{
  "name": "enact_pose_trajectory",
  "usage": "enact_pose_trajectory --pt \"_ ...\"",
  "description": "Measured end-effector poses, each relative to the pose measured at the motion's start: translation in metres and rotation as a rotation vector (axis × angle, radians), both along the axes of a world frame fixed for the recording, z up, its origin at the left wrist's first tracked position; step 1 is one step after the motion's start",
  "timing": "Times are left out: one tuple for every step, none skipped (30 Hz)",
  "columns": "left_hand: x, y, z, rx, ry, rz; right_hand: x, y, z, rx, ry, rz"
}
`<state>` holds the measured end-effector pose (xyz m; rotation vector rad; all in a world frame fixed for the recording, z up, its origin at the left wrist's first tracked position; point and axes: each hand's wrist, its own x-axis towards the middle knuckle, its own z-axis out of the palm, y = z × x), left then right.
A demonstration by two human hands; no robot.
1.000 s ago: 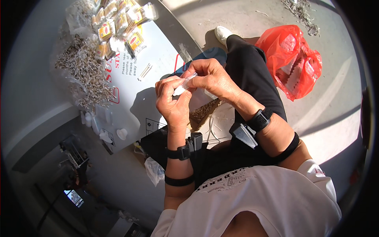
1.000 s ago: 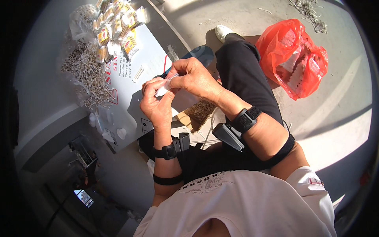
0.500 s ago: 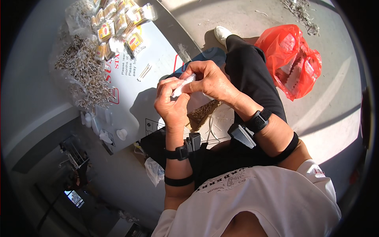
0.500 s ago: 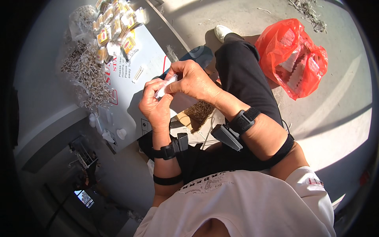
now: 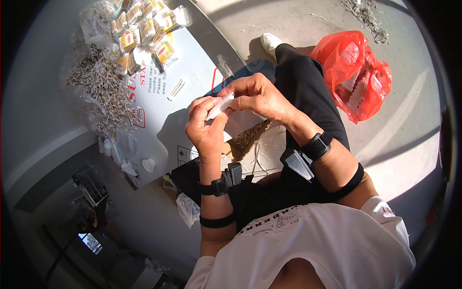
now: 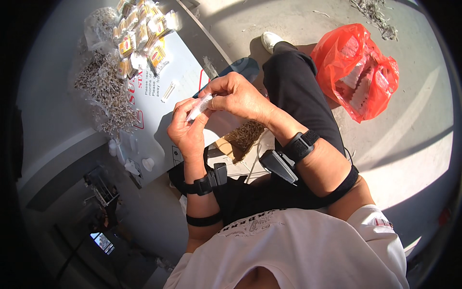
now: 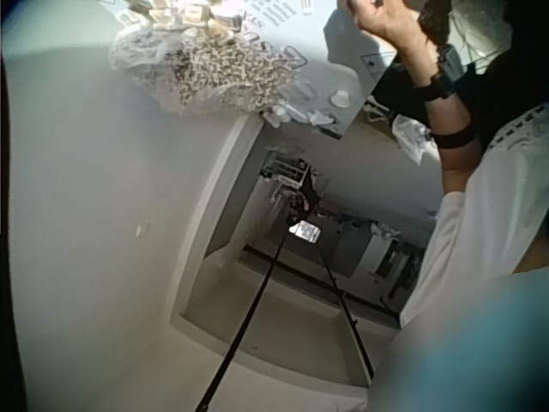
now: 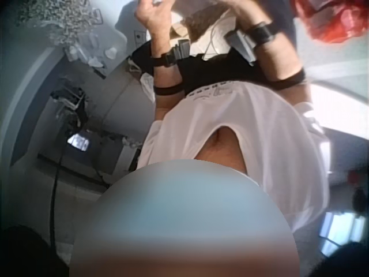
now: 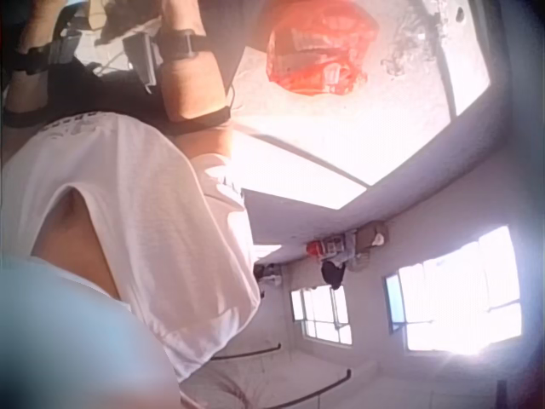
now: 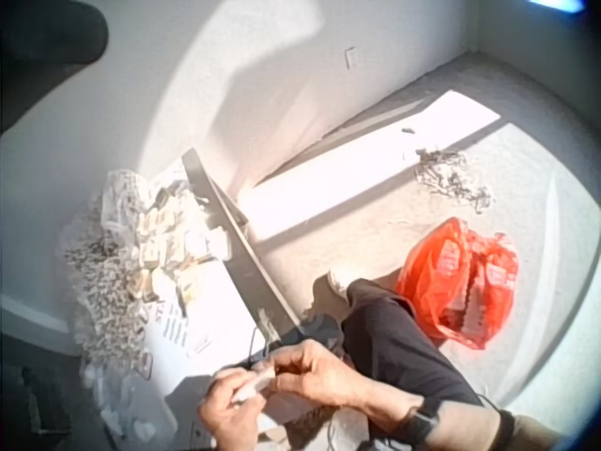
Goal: The person is packaging small bundles of toothpicks into plastic sleeves on the floor.
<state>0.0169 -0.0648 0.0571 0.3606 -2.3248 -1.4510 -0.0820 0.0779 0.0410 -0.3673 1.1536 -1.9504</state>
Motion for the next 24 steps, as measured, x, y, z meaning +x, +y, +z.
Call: enact_pose_trajectory --pt "0.000 0.000 0.000 -0.032 0.006 -0.001 0.001 -0.001 0.001 0.000 0.000 0.001" --pt "0.000 -0.001 0.000 -0.032 0.006 0.000 0.002 -0.001 0.001 0.029 0.039 -0.016" --pt "0.000 -0.002 -0.001 -0.048 0.015 -0.007 0.003 -0.002 0.002 0.058 0.078 -0.033" --pt "-0.001 -0.001 0.000 -0.061 0.024 -0.015 0.003 -0.001 -0.001 0.060 0.078 -0.033" --pt "-0.001 0.000 0.001 -0.060 0.024 -0.016 0.002 -0.001 -0.005 0.036 0.056 -0.031" --pt "0.000 0.001 0.002 -0.053 -0.004 -0.018 0.002 -0.001 -0.008 0.013 0.035 -0.028" --pt "0.000 0.001 0.003 -0.049 -0.033 -0.018 0.002 -0.001 -0.009 0.012 0.035 -0.027" --pt "0.000 0.001 0.003 -0.049 -0.033 -0.017 0.003 -0.002 -0.009 0.003 0.018 -0.026" --pt "0.000 0.000 0.002 -0.054 -0.025 -0.024 0.003 -0.002 -0.009 -0.006 0.002 -0.025" --pt "0.000 0.000 0.002 -0.059 -0.016 -0.032 0.002 -0.002 -0.009 -0.006 0.002 -0.025" --pt "0.000 0.000 0.002 -0.059 -0.016 -0.032 0.002 -0.002 -0.010 -0.006 -0.019 -0.017" --pt "0.000 0.000 0.001 -0.063 -0.010 -0.038 0.002 -0.002 -0.011 -0.005 -0.040 -0.010" --pt "0.001 0.000 0.001 -0.069 -0.005 -0.043 0.002 -0.002 -0.010 -0.006 -0.041 -0.009" --pt "0.001 -0.001 0.001 -0.070 -0.006 -0.042 0.001 -0.002 -0.008 0.022 -0.033 -0.010" --pt "0.002 -0.002 0.001 -0.050 0.003 -0.059 0.001 -0.002 -0.006 0.051 -0.025 -0.011" --pt "0.002 -0.003 0.001 -0.028 0.012 -0.078 0.001 -0.001 -0.006 0.052 -0.025 -0.012" --pt "0.002 -0.003 0.000 -0.028 0.012 -0.078 0.001 -0.001 -0.006 0.075 0.000 -0.016" --pt "0.002 -0.004 -0.001 -0.017 0.010 -0.066 0.001 -0.001 -0.006 0.099 0.025 -0.021" --pt "0.002 -0.004 -0.002 -0.007 0.009 -0.054 0.002 -0.002 -0.007 0.098 0.027 -0.022" --pt "0.002 -0.005 -0.003 -0.008 0.011 -0.055 0.006 -0.005 -0.009 0.030 0.016 -0.055" --pt "0.002 -0.005 -0.003 0.003 0.007 -0.035 0.008 -0.006 -0.010 -0.037 0.004 -0.088" --pt "0.002 -0.005 -0.002 0.013 0.001 -0.015 0.009 -0.006 -0.008 -0.039 0.005 -0.087" --pt "0.002 -0.006 -0.002 0.012 0.002 -0.015 0.009 -0.005 -0.005 0.003 0.134 -0.132" --pt "0.001 -0.006 -0.001 -0.012 0.010 -0.023 0.009 -0.005 -0.004 0.045 0.263 -0.175"
